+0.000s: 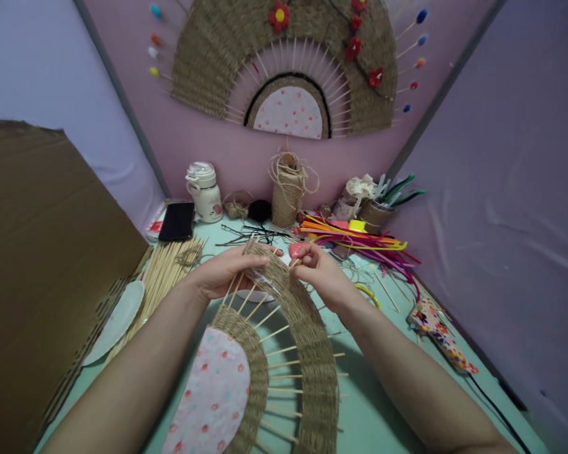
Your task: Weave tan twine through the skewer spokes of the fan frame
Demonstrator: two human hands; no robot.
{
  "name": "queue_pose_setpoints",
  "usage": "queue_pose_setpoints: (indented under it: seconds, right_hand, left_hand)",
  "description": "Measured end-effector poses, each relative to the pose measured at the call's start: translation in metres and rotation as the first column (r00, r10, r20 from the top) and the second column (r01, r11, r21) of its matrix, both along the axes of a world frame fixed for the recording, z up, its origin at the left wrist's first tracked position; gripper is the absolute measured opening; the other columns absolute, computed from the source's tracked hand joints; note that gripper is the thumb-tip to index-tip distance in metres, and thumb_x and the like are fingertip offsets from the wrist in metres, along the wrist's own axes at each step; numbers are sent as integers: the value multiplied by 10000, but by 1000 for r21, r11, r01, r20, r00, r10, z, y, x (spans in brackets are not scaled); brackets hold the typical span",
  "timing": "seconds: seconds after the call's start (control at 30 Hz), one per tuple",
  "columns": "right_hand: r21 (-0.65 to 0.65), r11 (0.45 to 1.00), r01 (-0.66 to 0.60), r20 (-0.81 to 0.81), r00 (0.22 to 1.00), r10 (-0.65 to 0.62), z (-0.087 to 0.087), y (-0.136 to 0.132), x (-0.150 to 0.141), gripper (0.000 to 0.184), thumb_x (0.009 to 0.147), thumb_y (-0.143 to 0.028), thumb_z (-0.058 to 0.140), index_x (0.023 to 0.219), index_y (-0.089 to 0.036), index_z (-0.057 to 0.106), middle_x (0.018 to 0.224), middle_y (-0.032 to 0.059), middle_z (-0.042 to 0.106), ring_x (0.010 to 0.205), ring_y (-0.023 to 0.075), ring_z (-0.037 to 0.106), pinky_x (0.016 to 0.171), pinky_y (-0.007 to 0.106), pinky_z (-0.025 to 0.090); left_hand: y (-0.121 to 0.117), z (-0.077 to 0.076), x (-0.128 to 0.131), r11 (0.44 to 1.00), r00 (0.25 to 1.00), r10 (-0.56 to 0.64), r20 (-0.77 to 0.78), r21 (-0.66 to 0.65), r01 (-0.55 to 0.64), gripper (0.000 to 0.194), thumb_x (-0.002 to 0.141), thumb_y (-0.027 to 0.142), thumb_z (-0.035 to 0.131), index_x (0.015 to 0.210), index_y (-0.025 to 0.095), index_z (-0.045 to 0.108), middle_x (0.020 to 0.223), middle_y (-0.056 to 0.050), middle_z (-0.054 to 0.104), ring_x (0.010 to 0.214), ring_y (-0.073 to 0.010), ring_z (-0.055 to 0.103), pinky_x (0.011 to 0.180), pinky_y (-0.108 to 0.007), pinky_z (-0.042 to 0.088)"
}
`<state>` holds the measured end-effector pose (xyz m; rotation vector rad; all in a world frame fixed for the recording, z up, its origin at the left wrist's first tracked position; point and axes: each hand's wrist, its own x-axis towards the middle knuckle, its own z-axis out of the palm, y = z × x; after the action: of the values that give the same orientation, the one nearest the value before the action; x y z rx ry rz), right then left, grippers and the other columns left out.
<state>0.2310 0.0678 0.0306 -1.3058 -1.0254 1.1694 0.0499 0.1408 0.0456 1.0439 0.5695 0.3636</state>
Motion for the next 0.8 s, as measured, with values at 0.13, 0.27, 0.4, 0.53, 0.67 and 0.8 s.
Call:
queue_pose_setpoints:
  seconds: [0.13, 0.27, 0.4, 0.53, 0.67, 0.8]
  right_hand:
    - [-2, 1000, -30, -10, 1000, 30, 0, 0, 4, 302, 564, -153, 586, 796, -207, 399, 663, -62, 536, 632, 108, 477, 648, 248, 341]
    - [-3, 1000, -11, -28, 1000, 11, 1, 1, 7, 305, 584, -174, 603, 809, -209, 399, 653, -63, 542, 625, 107, 484, 663, 256, 346]
    - [2, 1000, -5, -12, 1000, 5, 2, 1, 6, 312, 580, -180, 613, 796, -212, 390, 622, -69, 540, 605, 106, 481, 656, 255, 342]
    - [-1, 1000, -5, -16, 1000, 5, 2, 0, 4, 330, 562, -178, 624, 789, -213, 387, 599, -78, 521, 586, 102, 476, 641, 251, 339]
    - [-5, 1000, -5, -17, 1000, 5, 2, -1, 3, 337, 552, -179, 627, 791, -213, 392, 614, -74, 532, 596, 106, 490, 647, 255, 350]
    - [-13, 1000, -13, 3, 1000, 13, 2, 0, 6, 314, 565, -182, 615, 787, -217, 396, 620, -71, 539, 609, 115, 501, 653, 264, 354]
  left_hand:
    - [1, 0, -1, 1000, 1000, 0, -7, 6, 0, 351, 751, 243, 668, 1092, 178, 613, 940, -75, 682, 771, -164, 635, 702, -331, 534]
    - [2, -1, -2, 1000, 1000, 7, -17, 12, -7, 364, 750, 247, 669, 1104, 188, 606, 957, -78, 679, 788, -175, 634, 696, -340, 538]
    - [1, 0, -2, 1000, 1000, 13, -15, 7, -13, 360, 747, 248, 669, 1096, 187, 608, 952, -76, 679, 779, -174, 635, 687, -336, 538]
    - [1, -1, 0, 1000, 1000, 21, -7, -7, -21, 353, 742, 233, 673, 1087, 187, 612, 932, -68, 679, 780, -172, 633, 699, -338, 533]
    - [1, -1, 0, 999, 999, 44, -16, -20, -44, 346, 728, 231, 686, 1064, 184, 619, 900, -56, 676, 778, -175, 632, 693, -337, 532]
    - [0, 0, -1, 999, 999, 33, -23, -15, -34, 369, 733, 236, 681, 1091, 186, 609, 916, -68, 680, 783, -182, 635, 690, -352, 536]
